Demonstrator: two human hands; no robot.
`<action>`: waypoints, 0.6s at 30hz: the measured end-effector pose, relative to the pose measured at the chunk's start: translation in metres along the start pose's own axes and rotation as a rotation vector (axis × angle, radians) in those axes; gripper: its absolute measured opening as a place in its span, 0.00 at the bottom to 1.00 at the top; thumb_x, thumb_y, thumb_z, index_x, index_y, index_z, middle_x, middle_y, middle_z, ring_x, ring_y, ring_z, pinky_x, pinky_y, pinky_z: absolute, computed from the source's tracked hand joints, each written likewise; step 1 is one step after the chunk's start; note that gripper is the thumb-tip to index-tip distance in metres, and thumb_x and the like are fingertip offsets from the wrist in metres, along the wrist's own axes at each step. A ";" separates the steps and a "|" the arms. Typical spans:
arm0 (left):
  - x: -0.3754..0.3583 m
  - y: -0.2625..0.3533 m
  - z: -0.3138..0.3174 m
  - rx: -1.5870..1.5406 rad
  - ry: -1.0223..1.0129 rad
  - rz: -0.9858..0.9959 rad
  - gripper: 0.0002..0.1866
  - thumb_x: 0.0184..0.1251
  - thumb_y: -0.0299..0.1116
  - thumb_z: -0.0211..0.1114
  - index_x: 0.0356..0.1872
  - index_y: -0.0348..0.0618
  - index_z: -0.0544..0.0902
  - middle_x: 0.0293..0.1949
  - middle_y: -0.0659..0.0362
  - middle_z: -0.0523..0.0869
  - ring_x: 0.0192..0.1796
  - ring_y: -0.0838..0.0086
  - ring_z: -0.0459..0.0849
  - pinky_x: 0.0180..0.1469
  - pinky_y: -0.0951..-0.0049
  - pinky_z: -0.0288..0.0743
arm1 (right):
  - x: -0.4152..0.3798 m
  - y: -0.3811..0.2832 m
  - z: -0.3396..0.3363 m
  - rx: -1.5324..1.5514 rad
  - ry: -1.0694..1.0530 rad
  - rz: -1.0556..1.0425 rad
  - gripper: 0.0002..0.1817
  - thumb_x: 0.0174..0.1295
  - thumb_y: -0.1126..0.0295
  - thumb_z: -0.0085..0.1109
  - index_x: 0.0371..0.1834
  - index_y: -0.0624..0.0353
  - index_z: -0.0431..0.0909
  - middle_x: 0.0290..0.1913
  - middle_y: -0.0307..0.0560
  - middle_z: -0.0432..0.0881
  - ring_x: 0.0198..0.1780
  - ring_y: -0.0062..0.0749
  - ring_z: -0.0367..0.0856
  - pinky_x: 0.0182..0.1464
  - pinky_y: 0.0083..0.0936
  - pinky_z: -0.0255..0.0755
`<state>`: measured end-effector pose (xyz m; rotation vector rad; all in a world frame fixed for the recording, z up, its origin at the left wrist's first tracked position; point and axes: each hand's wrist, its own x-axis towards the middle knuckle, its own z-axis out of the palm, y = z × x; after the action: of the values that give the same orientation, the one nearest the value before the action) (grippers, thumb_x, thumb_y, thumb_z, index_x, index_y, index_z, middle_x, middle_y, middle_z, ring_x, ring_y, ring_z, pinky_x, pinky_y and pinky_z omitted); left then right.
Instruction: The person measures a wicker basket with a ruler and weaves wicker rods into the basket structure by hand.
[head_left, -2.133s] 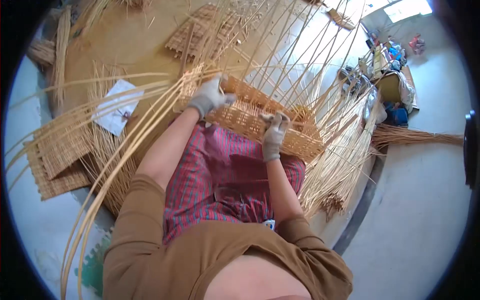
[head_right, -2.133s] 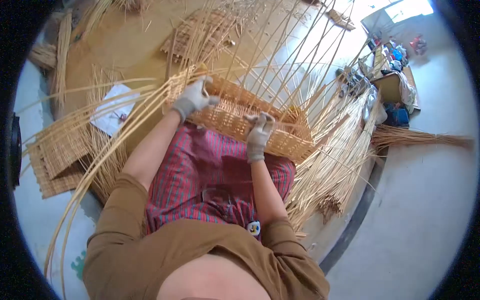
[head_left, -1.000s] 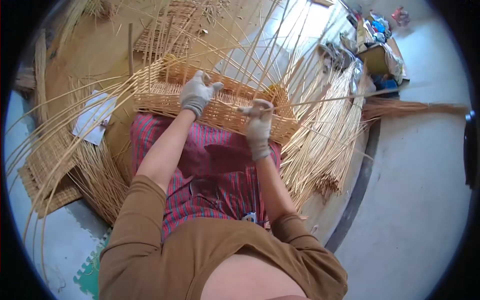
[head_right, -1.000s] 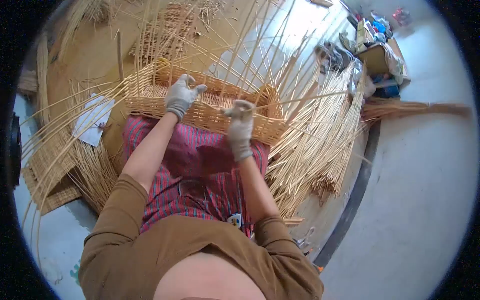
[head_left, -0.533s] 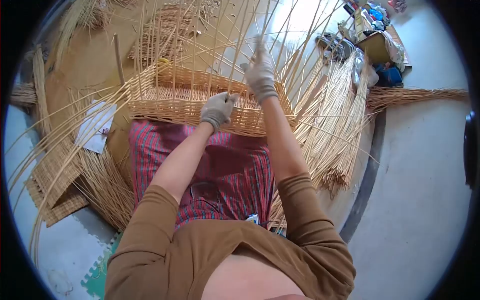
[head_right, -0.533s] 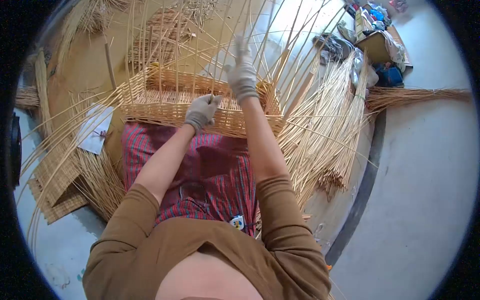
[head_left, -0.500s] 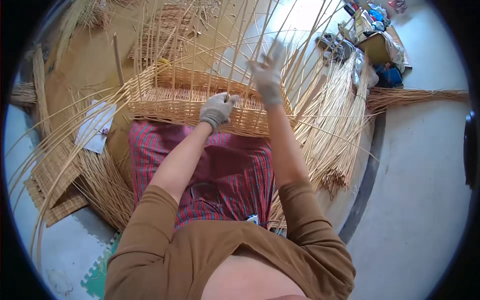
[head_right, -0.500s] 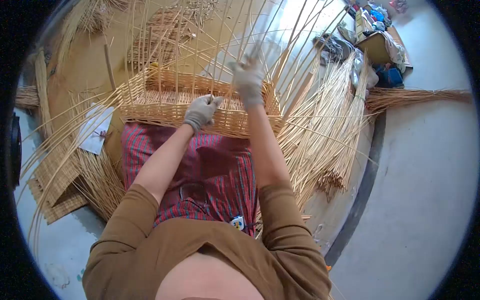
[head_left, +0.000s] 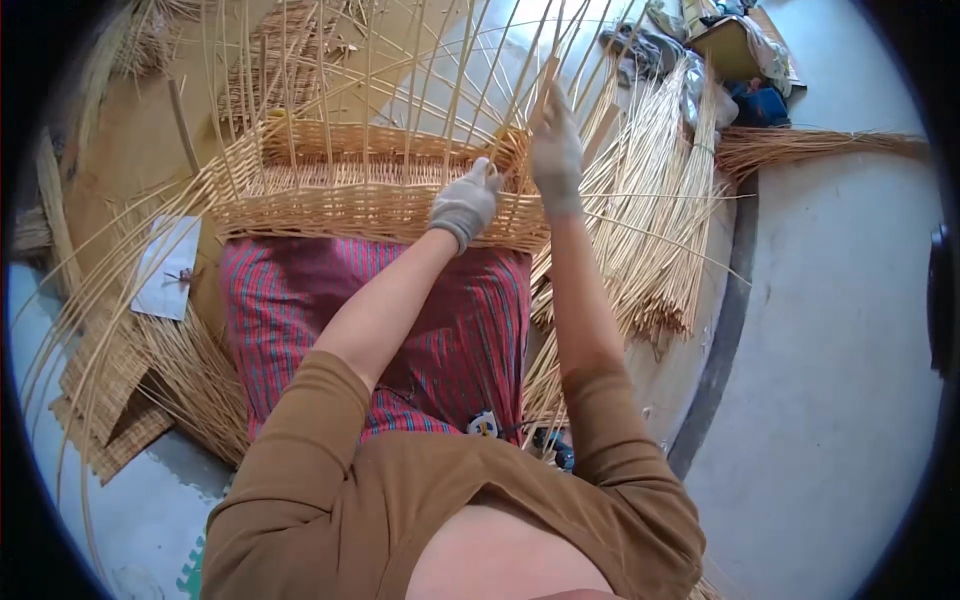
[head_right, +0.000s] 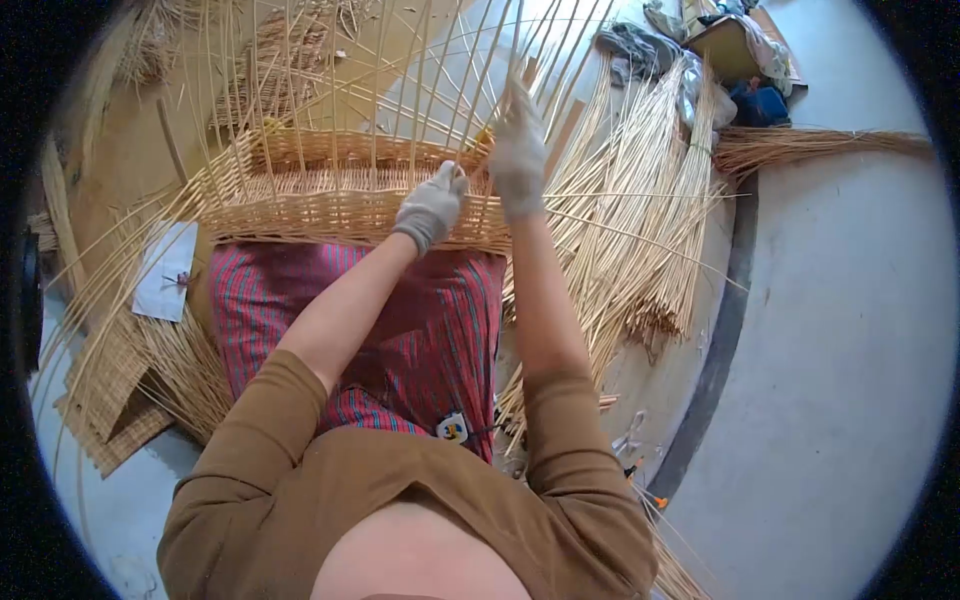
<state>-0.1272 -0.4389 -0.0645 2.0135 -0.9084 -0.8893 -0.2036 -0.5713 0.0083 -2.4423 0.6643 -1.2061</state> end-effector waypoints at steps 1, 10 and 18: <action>0.006 0.000 0.002 -0.001 0.057 0.009 0.22 0.76 0.52 0.57 0.61 0.52 0.75 0.50 0.41 0.87 0.52 0.42 0.86 0.55 0.46 0.77 | 0.007 0.009 0.002 -0.048 0.017 -0.017 0.24 0.72 0.79 0.51 0.70 0.54 0.67 0.53 0.53 0.80 0.58 0.39 0.78 0.54 0.30 0.82; -0.009 0.015 -0.016 0.016 -0.024 -0.019 0.29 0.71 0.49 0.64 0.70 0.57 0.71 0.50 0.43 0.88 0.53 0.49 0.88 0.56 0.53 0.79 | -0.135 -0.019 -0.055 0.099 0.022 0.421 0.14 0.79 0.63 0.52 0.47 0.65 0.77 0.37 0.48 0.84 0.31 0.32 0.84 0.33 0.36 0.80; -0.114 -0.147 -0.149 -0.036 0.438 0.419 0.35 0.69 0.37 0.71 0.75 0.55 0.68 0.56 0.52 0.87 0.44 0.67 0.90 0.46 0.71 0.81 | -0.072 0.074 0.009 -0.819 -0.554 -0.111 0.09 0.57 0.68 0.60 0.21 0.52 0.85 0.25 0.54 0.85 0.28 0.46 0.87 0.30 0.42 0.79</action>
<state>-0.0209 -0.2261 -0.0817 1.7878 -0.9942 -0.2187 -0.2538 -0.5927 -0.0795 -3.2938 0.9800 -0.2143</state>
